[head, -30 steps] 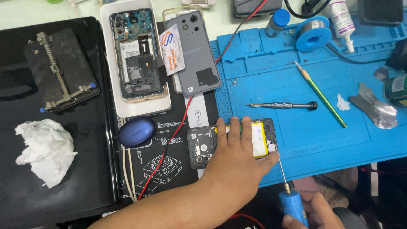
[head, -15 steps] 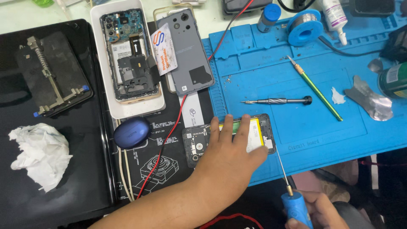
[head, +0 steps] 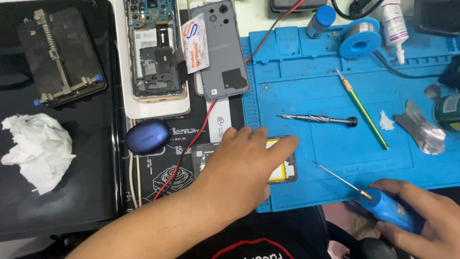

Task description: The person uses a blue electric screwdriver to remove screws from the back of a disassembled smartphone. They then pick up a separate phone, unlock it, and briefly interact with the screen. Finally, they use the screwdriver on the back cover of another phone.

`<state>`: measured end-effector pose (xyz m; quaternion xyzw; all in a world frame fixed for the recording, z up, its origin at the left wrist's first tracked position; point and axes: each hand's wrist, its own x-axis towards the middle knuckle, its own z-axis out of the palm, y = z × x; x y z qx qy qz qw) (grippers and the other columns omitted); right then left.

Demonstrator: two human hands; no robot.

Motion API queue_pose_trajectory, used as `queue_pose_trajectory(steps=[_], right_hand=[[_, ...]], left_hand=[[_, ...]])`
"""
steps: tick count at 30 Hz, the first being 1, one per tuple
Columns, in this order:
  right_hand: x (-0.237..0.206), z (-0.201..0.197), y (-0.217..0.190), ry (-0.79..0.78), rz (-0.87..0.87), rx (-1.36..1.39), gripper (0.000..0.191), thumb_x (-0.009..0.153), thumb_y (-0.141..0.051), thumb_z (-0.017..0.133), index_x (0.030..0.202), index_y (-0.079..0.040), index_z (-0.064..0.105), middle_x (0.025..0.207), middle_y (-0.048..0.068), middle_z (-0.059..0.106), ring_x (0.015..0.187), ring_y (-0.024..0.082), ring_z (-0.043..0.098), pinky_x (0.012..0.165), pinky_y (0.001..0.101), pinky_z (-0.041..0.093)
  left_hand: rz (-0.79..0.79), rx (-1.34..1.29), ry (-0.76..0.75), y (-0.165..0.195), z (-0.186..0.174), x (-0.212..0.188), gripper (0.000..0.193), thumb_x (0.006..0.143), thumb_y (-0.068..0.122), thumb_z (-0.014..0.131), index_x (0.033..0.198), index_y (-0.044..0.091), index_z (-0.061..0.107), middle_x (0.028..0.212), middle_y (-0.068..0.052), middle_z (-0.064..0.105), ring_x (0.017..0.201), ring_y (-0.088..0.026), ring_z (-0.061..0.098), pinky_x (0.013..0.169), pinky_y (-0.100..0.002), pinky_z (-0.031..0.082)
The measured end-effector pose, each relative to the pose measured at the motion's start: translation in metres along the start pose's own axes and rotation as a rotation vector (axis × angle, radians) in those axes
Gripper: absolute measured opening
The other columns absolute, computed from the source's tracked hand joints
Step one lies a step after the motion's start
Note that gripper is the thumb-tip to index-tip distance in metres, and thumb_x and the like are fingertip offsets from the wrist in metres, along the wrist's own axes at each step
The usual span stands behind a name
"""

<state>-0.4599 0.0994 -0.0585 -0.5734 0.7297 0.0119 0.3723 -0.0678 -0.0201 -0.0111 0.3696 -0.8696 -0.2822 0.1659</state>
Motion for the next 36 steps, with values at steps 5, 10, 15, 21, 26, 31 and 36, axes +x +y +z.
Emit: queue_pose_trajectory(steps=[5, 10, 15, 21, 26, 31, 36], right_hand=[[0.007, 0.021, 0.005, -0.294, -0.153, 0.391, 0.073, 0.074, 0.0, 0.082, 0.141, -0.006, 0.053, 0.119, 0.015, 0.066, 0.111, 0.029, 0.067, 0.096, 0.0427, 0.057], [-0.003, 0.104, 0.011, -0.298, -0.012, 0.681, 0.07, 0.079, -0.003, 0.084, 0.142, -0.003, 0.053, 0.106, 0.019, 0.069, 0.094, 0.028, 0.073, 0.085, 0.0407, 0.062], [-0.008, 0.141, 0.009, -0.209, 0.011, 0.83, 0.07, 0.077, -0.014, 0.081, 0.142, -0.006, 0.055, 0.098, 0.018, 0.074, 0.08, 0.021, 0.073, 0.077, 0.0373, 0.063], [-0.007, 0.149, 0.002, -0.047, -0.057, 0.856, 0.062, 0.077, -0.013, 0.079, 0.134, 0.003, 0.058, 0.092, 0.019, 0.072, 0.075, 0.022, 0.071, 0.071, 0.0376, 0.062], [-0.005, 0.148, 0.012, -0.072, 0.01, 0.821, 0.06, 0.081, -0.013, 0.081, 0.133, 0.001, 0.054, 0.098, 0.019, 0.068, 0.077, 0.023, 0.077, 0.071, 0.0399, 0.065], [-0.001, 0.145, 0.009, -0.141, -0.043, 0.886, 0.063, 0.085, -0.008, 0.08, 0.139, 0.004, 0.051, 0.102, 0.022, 0.07, 0.08, 0.027, 0.077, 0.074, 0.0434, 0.067], [-0.003, 0.145, -0.005, -0.079, 0.105, 0.829, 0.065, 0.078, -0.012, 0.08, 0.137, 0.003, 0.056, 0.094, 0.022, 0.073, 0.074, 0.025, 0.078, 0.071, 0.0416, 0.066]], left_hand=[[-0.081, 0.033, 0.085, -0.002, -0.001, -0.01, 0.065, 0.057, 0.011, 0.082, 0.12, 0.012, 0.065, 0.098, -0.018, 0.061, 0.09, -0.037, 0.06, 0.075, -0.05, 0.041], [-0.138, 0.095, 0.216, -0.006, 0.006, -0.018, 0.044, 0.065, 0.017, 0.082, 0.108, 0.01, 0.071, 0.102, -0.019, 0.06, 0.096, -0.038, 0.057, 0.081, -0.053, 0.041], [0.039, 0.2, 0.283, -0.003, 0.018, -0.028, 0.045, 0.077, 0.017, 0.077, 0.122, 0.017, 0.071, 0.132, -0.031, 0.055, 0.123, -0.053, 0.048, 0.107, -0.062, 0.04], [0.116, 0.196, 0.04, -0.011, 0.028, -0.034, 0.055, 0.083, 0.026, 0.071, 0.138, 0.027, 0.064, 0.145, -0.039, 0.041, 0.136, -0.064, 0.032, 0.114, -0.072, 0.023], [0.096, 0.224, 0.006, -0.007, 0.039, -0.029, 0.052, 0.088, 0.048, 0.063, 0.136, 0.028, 0.063, 0.149, -0.042, 0.034, 0.136, -0.068, 0.027, 0.114, -0.074, 0.014], [0.063, 0.255, -0.028, -0.004, 0.044, -0.025, 0.054, 0.087, 0.053, 0.06, 0.135, 0.03, 0.063, 0.149, -0.042, 0.031, 0.136, -0.068, 0.025, 0.112, -0.074, 0.012], [0.083, 0.232, 0.036, -0.005, 0.045, -0.028, 0.053, 0.09, 0.053, 0.06, 0.137, 0.03, 0.064, 0.151, -0.043, 0.033, 0.138, -0.068, 0.027, 0.115, -0.073, 0.013]])
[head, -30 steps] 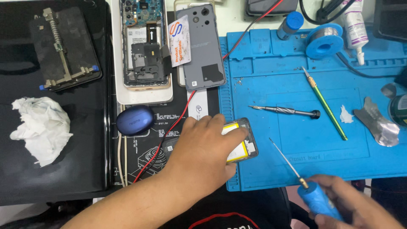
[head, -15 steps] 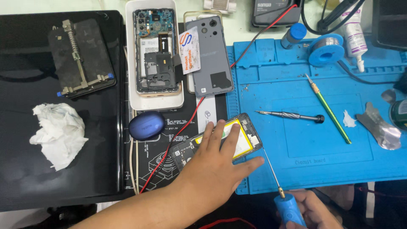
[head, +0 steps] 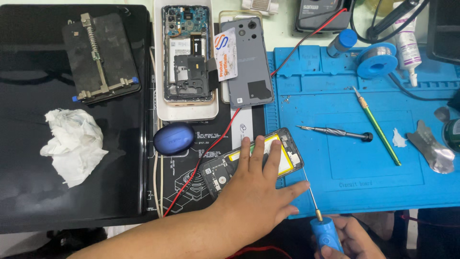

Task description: The person uses a blue electric screwdriver to remove screws from the back of a disassembled smartphone. They then pick up a separate phone, unlock it, and briefly interact with the screen. Finally, they use the screwdriver on the back cover of another phone.

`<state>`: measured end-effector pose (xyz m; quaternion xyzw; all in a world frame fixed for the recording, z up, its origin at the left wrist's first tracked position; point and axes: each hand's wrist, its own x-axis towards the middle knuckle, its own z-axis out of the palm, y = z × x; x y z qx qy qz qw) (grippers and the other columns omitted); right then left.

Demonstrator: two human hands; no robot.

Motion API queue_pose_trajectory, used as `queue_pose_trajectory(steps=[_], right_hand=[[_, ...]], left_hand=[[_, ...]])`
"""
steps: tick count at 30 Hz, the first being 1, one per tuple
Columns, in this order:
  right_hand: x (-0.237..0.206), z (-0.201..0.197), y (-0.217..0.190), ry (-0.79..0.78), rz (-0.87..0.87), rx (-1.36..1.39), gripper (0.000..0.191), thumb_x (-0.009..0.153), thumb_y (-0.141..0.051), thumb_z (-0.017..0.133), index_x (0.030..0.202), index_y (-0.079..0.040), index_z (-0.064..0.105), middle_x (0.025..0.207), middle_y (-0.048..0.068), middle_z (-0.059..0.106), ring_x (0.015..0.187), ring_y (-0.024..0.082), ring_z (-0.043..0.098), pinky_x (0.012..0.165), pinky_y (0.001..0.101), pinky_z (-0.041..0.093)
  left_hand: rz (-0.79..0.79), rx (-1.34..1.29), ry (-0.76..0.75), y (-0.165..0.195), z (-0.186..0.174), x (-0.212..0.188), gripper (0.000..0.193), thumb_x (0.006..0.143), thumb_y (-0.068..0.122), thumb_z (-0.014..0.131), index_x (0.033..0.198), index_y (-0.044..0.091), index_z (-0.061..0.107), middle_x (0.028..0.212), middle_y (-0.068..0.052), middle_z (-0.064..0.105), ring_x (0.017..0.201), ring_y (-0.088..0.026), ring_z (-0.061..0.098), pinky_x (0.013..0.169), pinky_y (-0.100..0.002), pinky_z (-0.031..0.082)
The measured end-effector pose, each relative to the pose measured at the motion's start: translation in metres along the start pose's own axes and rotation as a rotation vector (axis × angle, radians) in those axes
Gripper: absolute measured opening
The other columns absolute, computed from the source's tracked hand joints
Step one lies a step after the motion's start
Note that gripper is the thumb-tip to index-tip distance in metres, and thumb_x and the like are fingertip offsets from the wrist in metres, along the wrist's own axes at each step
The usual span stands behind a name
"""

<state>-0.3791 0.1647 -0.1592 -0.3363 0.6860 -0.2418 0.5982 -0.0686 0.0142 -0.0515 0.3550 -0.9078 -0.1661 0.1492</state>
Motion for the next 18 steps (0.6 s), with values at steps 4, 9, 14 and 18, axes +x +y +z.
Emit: queue_pose_trajectory(steps=[4, 9, 14, 18], right_hand=[[0.0, 0.001, 0.004, 0.03, -0.109, -0.009, 0.063, 0.078, -0.01, 0.079, 0.134, 0.004, 0.055, 0.094, 0.023, 0.072, 0.072, 0.025, 0.078, 0.069, 0.0412, 0.065], [0.007, -0.002, 0.023, 0.04, -0.177, 0.021, 0.068, 0.075, -0.007, 0.077, 0.137, 0.004, 0.05, 0.095, 0.023, 0.073, 0.07, 0.025, 0.077, 0.067, 0.0421, 0.066], [0.007, -0.003, 0.026, 0.007, -0.142, 0.042, 0.069, 0.075, -0.007, 0.077, 0.138, 0.002, 0.05, 0.097, 0.024, 0.072, 0.073, 0.026, 0.078, 0.069, 0.0435, 0.066], [0.005, -0.002, 0.013, 0.002, -0.113, -0.001, 0.062, 0.076, -0.007, 0.077, 0.133, 0.005, 0.054, 0.095, 0.024, 0.072, 0.073, 0.027, 0.08, 0.07, 0.0457, 0.067]], left_hand=[[0.005, -0.009, -0.015, -0.001, 0.002, 0.0, 0.052, 0.089, 0.053, 0.061, 0.135, 0.03, 0.065, 0.151, -0.043, 0.033, 0.139, -0.067, 0.027, 0.115, -0.074, 0.013], [-0.022, -0.02, -0.003, 0.003, 0.004, 0.003, 0.052, 0.086, 0.053, 0.062, 0.133, 0.031, 0.066, 0.15, -0.042, 0.033, 0.138, -0.066, 0.028, 0.113, -0.075, 0.013], [-0.03, -0.005, -0.036, 0.004, 0.003, 0.004, 0.054, 0.087, 0.055, 0.061, 0.134, 0.031, 0.065, 0.15, -0.041, 0.033, 0.138, -0.066, 0.027, 0.112, -0.076, 0.014], [-0.025, -0.002, -0.04, 0.003, 0.001, 0.004, 0.054, 0.087, 0.056, 0.06, 0.134, 0.03, 0.065, 0.15, -0.041, 0.033, 0.137, -0.067, 0.027, 0.112, -0.075, 0.014]])
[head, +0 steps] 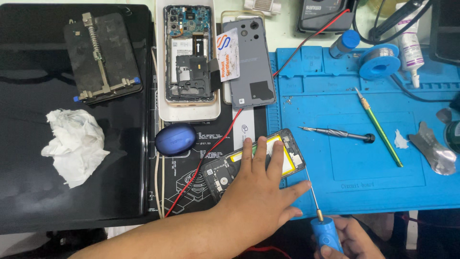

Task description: The person uses a blue electric screwdriver to remove screws from the back of a disassembled smartphone. They then pick up a separate phone, unlock it, and briefly interact with the screen. Finally, they use the screwdriver on the back cover of another phone.

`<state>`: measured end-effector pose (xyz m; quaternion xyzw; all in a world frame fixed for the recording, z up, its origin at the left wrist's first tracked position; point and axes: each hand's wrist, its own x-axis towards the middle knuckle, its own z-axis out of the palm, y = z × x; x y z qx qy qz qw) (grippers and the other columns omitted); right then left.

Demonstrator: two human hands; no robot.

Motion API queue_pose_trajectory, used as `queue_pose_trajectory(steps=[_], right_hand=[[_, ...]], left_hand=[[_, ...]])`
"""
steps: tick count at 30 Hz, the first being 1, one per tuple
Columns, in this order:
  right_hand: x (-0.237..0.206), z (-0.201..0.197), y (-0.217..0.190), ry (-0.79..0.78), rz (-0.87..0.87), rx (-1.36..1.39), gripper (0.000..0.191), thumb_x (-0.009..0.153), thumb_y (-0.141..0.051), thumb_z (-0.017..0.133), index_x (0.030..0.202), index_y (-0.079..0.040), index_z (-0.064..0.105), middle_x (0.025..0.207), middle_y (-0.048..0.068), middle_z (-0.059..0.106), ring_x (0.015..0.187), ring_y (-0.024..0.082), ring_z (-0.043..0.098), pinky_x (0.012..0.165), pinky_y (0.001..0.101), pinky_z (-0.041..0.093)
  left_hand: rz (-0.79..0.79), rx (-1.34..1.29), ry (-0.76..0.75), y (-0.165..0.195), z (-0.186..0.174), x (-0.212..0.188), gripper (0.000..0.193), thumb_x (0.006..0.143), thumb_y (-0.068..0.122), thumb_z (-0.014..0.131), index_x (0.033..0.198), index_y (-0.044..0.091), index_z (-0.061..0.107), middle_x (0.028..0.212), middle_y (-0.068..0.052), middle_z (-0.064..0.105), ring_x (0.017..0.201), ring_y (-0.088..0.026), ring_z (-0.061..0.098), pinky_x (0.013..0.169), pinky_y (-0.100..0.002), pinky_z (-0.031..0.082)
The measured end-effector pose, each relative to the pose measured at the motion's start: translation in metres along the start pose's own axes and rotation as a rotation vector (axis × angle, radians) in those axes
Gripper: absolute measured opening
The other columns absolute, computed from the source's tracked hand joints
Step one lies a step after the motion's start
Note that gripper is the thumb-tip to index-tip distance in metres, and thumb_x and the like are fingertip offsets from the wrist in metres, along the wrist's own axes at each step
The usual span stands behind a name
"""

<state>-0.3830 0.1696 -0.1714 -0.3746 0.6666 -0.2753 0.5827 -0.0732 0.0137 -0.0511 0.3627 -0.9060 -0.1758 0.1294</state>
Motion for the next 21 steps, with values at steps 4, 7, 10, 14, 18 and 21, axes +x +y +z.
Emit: queue_pose_trajectory(steps=[4, 7, 10, 14, 18, 21], right_hand=[[0.0, 0.002, -0.008, -0.021, 0.054, 0.026, 0.065, 0.079, -0.012, 0.078, 0.138, 0.002, 0.054, 0.095, 0.024, 0.072, 0.075, 0.026, 0.078, 0.071, 0.0449, 0.066], [0.002, 0.002, -0.003, -0.012, 0.032, 0.0, 0.064, 0.079, -0.012, 0.079, 0.136, 0.004, 0.054, 0.096, 0.024, 0.073, 0.074, 0.027, 0.077, 0.071, 0.0446, 0.066], [0.003, 0.001, 0.007, -0.018, 0.001, -0.003, 0.06, 0.079, -0.011, 0.079, 0.131, 0.006, 0.055, 0.098, 0.025, 0.073, 0.075, 0.027, 0.077, 0.071, 0.0447, 0.067], [0.003, 0.002, 0.015, -0.104, -0.01, 0.111, 0.063, 0.079, -0.009, 0.076, 0.136, 0.005, 0.051, 0.1, 0.026, 0.072, 0.075, 0.027, 0.078, 0.072, 0.0446, 0.066], [0.002, 0.005, 0.007, -0.032, 0.061, 0.052, 0.062, 0.08, -0.013, 0.077, 0.135, 0.002, 0.054, 0.1, 0.024, 0.073, 0.075, 0.027, 0.079, 0.072, 0.0451, 0.066], [0.002, 0.007, -0.004, -0.083, 0.119, 0.102, 0.067, 0.08, -0.012, 0.077, 0.142, -0.001, 0.053, 0.099, 0.024, 0.076, 0.078, 0.026, 0.076, 0.074, 0.0445, 0.064]], left_hand=[[-0.008, -0.016, -0.014, 0.001, -0.001, 0.0, 0.054, 0.088, 0.056, 0.06, 0.135, 0.029, 0.064, 0.15, -0.041, 0.033, 0.137, -0.066, 0.027, 0.112, -0.075, 0.013], [-0.007, -0.004, -0.027, 0.0, -0.002, 0.001, 0.054, 0.088, 0.055, 0.059, 0.135, 0.029, 0.064, 0.15, -0.041, 0.032, 0.137, -0.067, 0.026, 0.112, -0.075, 0.012], [-0.006, 0.003, -0.032, -0.001, -0.003, 0.0, 0.054, 0.089, 0.055, 0.059, 0.136, 0.029, 0.063, 0.15, -0.041, 0.032, 0.137, -0.067, 0.026, 0.113, -0.074, 0.012], [-0.012, -0.006, -0.037, -0.001, -0.003, 0.0, 0.055, 0.087, 0.056, 0.059, 0.135, 0.029, 0.063, 0.149, -0.041, 0.032, 0.138, -0.066, 0.025, 0.112, -0.075, 0.012], [-0.023, -0.002, -0.054, 0.0, -0.004, 0.001, 0.055, 0.087, 0.055, 0.059, 0.135, 0.029, 0.063, 0.149, -0.041, 0.032, 0.137, -0.067, 0.024, 0.111, -0.076, 0.011], [-0.02, -0.002, -0.054, 0.0, -0.004, 0.001, 0.056, 0.088, 0.055, 0.059, 0.137, 0.027, 0.062, 0.149, -0.041, 0.032, 0.137, -0.067, 0.024, 0.111, -0.076, 0.012]])
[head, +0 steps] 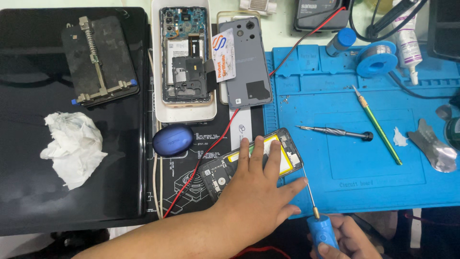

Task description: The person uses a blue electric screwdriver to remove screws from the back of a disassembled smartphone. They then pick up a separate phone, unlock it, and briefly interact with the screen. Finally, they use the screwdriver on the back cover of another phone.

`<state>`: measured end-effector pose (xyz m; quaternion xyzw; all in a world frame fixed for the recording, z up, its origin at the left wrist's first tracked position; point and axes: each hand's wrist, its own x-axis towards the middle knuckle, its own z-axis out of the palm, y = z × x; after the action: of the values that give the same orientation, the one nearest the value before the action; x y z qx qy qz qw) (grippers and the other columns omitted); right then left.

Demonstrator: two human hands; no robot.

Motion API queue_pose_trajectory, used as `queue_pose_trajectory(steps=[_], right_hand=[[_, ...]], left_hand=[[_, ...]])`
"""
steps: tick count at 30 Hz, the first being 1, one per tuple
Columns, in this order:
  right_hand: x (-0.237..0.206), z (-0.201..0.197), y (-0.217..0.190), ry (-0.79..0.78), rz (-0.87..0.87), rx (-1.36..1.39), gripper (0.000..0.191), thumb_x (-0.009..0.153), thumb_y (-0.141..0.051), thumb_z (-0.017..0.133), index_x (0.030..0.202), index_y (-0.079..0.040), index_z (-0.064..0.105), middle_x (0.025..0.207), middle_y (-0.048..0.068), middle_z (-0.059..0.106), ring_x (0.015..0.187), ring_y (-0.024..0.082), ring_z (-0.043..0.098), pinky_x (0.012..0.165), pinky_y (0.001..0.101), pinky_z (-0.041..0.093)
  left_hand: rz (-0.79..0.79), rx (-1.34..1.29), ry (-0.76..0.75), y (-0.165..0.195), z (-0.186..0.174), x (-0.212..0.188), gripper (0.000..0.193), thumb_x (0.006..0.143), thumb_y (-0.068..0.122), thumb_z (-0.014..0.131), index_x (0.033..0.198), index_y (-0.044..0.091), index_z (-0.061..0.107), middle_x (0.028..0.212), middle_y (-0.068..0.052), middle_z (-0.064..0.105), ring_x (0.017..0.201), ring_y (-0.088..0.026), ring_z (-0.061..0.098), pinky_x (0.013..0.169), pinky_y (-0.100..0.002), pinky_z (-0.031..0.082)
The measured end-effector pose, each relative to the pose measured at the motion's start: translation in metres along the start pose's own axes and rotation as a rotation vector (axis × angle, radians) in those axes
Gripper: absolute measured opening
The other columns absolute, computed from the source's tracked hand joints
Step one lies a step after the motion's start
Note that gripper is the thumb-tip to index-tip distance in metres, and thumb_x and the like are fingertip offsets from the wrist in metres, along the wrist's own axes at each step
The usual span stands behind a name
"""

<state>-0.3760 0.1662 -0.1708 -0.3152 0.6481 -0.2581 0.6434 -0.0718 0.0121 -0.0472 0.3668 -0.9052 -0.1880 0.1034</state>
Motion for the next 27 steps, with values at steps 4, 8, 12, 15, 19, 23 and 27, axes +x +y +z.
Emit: queue_pose_trajectory(steps=[4, 8, 12, 15, 19, 23, 27], right_hand=[[0.0, 0.0, -0.004, 0.03, 0.031, -0.057, 0.066, 0.08, -0.013, 0.077, 0.141, -0.001, 0.054, 0.101, 0.023, 0.072, 0.079, 0.025, 0.078, 0.075, 0.0439, 0.065], [0.001, -0.007, 0.007, -0.003, -0.089, -0.032, 0.062, 0.079, -0.009, 0.076, 0.136, 0.003, 0.054, 0.098, 0.025, 0.073, 0.075, 0.026, 0.078, 0.072, 0.0438, 0.065], [0.0, -0.02, 0.025, 0.012, -0.065, -0.018, 0.054, 0.078, -0.01, 0.076, 0.124, 0.005, 0.053, 0.098, 0.025, 0.074, 0.075, 0.027, 0.08, 0.072, 0.0441, 0.066], [-0.002, -0.023, 0.04, 0.081, -0.148, -0.142, 0.054, 0.076, -0.014, 0.078, 0.122, 0.007, 0.061, 0.094, 0.023, 0.072, 0.075, 0.025, 0.077, 0.072, 0.0431, 0.068], [-0.005, -0.025, 0.05, 0.009, -0.226, -0.11, 0.053, 0.081, -0.017, 0.078, 0.122, 0.007, 0.054, 0.096, 0.023, 0.072, 0.076, 0.023, 0.074, 0.074, 0.0406, 0.065], [-0.004, -0.026, 0.045, -0.046, -0.112, -0.011, 0.057, 0.079, -0.015, 0.077, 0.126, 0.005, 0.053, 0.098, 0.025, 0.075, 0.077, 0.024, 0.078, 0.073, 0.0422, 0.066], [-0.005, -0.017, 0.035, -0.054, -0.107, 0.081, 0.057, 0.079, -0.011, 0.078, 0.126, 0.006, 0.051, 0.098, 0.028, 0.076, 0.073, 0.026, 0.076, 0.069, 0.0441, 0.064]], left_hand=[[-0.006, 0.0, -0.011, 0.0, -0.001, 0.001, 0.057, 0.087, 0.055, 0.06, 0.137, 0.027, 0.061, 0.149, -0.04, 0.032, 0.137, -0.066, 0.024, 0.111, -0.076, 0.011], [-0.022, -0.007, -0.017, 0.002, -0.001, 0.001, 0.057, 0.086, 0.054, 0.061, 0.137, 0.028, 0.06, 0.149, -0.041, 0.032, 0.138, -0.066, 0.024, 0.111, -0.076, 0.012], [-0.014, -0.008, -0.011, 0.002, -0.002, 0.0, 0.057, 0.088, 0.053, 0.062, 0.138, 0.027, 0.06, 0.149, -0.042, 0.032, 0.138, -0.067, 0.024, 0.111, -0.076, 0.012], [0.002, -0.016, -0.014, 0.001, -0.002, 0.001, 0.057, 0.086, 0.052, 0.062, 0.137, 0.028, 0.06, 0.148, -0.043, 0.032, 0.137, -0.068, 0.024, 0.11, -0.076, 0.013], [-0.002, -0.02, -0.005, 0.001, -0.002, 0.001, 0.057, 0.086, 0.052, 0.062, 0.138, 0.027, 0.06, 0.147, -0.043, 0.032, 0.136, -0.068, 0.025, 0.11, -0.076, 0.013], [-0.007, -0.026, -0.012, 0.002, -0.002, 0.0, 0.058, 0.086, 0.052, 0.063, 0.137, 0.025, 0.061, 0.147, -0.043, 0.033, 0.136, -0.068, 0.026, 0.109, -0.077, 0.014], [-0.005, -0.038, 0.019, 0.001, -0.002, -0.001, 0.056, 0.087, 0.052, 0.063, 0.136, 0.024, 0.062, 0.147, -0.043, 0.034, 0.136, -0.068, 0.027, 0.11, -0.076, 0.015]])
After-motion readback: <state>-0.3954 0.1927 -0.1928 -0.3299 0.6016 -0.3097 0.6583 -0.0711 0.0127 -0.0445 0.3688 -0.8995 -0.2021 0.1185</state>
